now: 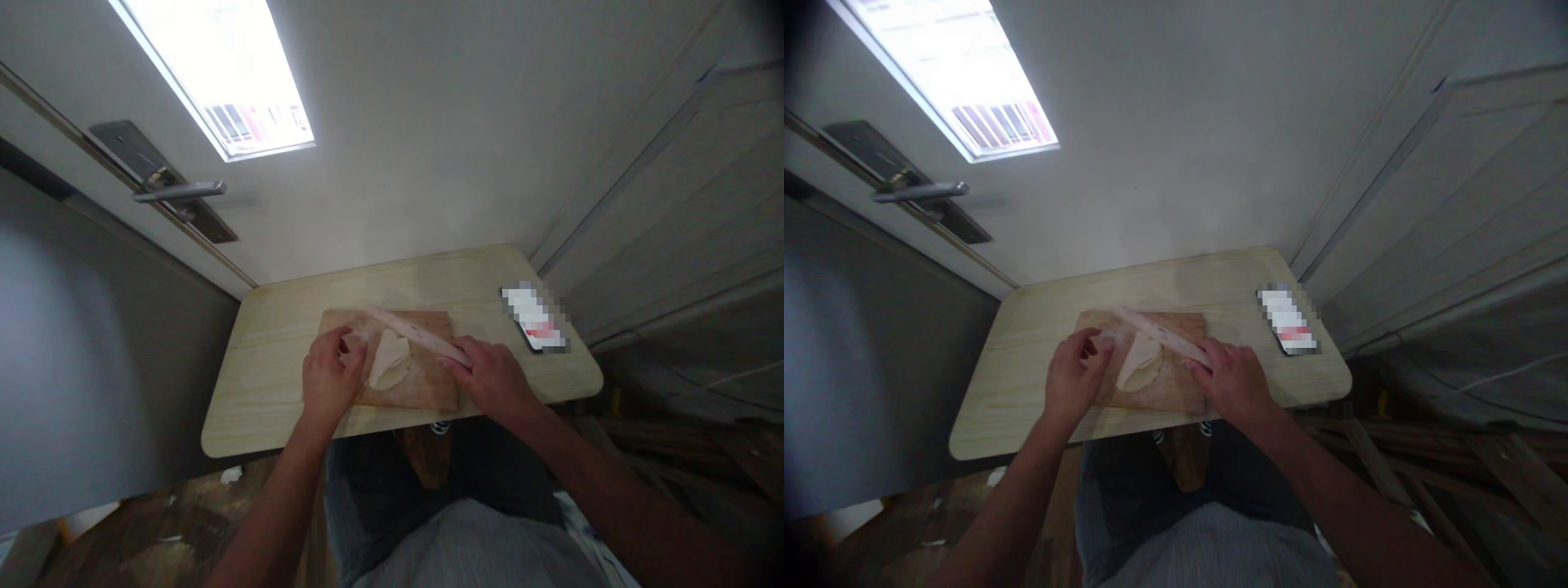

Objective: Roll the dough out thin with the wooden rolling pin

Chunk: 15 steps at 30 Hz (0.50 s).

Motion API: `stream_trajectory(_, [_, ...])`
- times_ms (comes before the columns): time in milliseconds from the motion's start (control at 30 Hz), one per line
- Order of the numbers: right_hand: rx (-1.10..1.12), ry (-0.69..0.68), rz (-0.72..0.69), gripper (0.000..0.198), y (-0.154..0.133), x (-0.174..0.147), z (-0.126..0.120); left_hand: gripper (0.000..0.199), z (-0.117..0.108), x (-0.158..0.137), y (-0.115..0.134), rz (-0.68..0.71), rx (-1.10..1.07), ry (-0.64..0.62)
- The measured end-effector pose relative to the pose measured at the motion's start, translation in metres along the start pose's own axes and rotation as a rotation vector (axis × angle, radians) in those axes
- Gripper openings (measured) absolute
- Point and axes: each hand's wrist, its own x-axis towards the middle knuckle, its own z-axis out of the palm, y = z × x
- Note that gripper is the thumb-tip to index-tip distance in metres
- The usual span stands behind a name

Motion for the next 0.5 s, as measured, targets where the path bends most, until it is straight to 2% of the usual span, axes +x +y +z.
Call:
stream_trajectory(67, [0.147,-0.054,0.110,0.036,-0.003,-0.019,0.006,0.047,-0.001,-0.020,0.005,-0.018,-0.032,-0.215])
stream_trajectory(133, [0.271,-0.100,0.150,0.037,-0.006,-0.035,0.013,0.053,0.004,-0.036,0.013,-0.008,-0.076,-0.327])
stream_trajectory(200, [0.344,-0.126,0.188,0.038,-0.009,-0.045,0.017,0.050,0.014,-0.047,0.022,-0.033,-0.106,-0.344])
stream_trajectory(333, [0.408,-0.169,0.214,0.039,-0.011,-0.049,0.013,0.050,0.036,-0.058,0.045,-0.125,-0.187,-0.271])
stream_trajectory(433, [0.394,-0.179,0.222,0.038,-0.009,-0.048,0.005,0.057,0.043,-0.066,0.059,-0.104,-0.298,-0.282])
stream_trajectory(500, [0.392,-0.181,0.217,0.038,-0.006,-0.049,0.002,0.052,0.041,-0.069,0.062,-0.061,-0.382,-0.301])
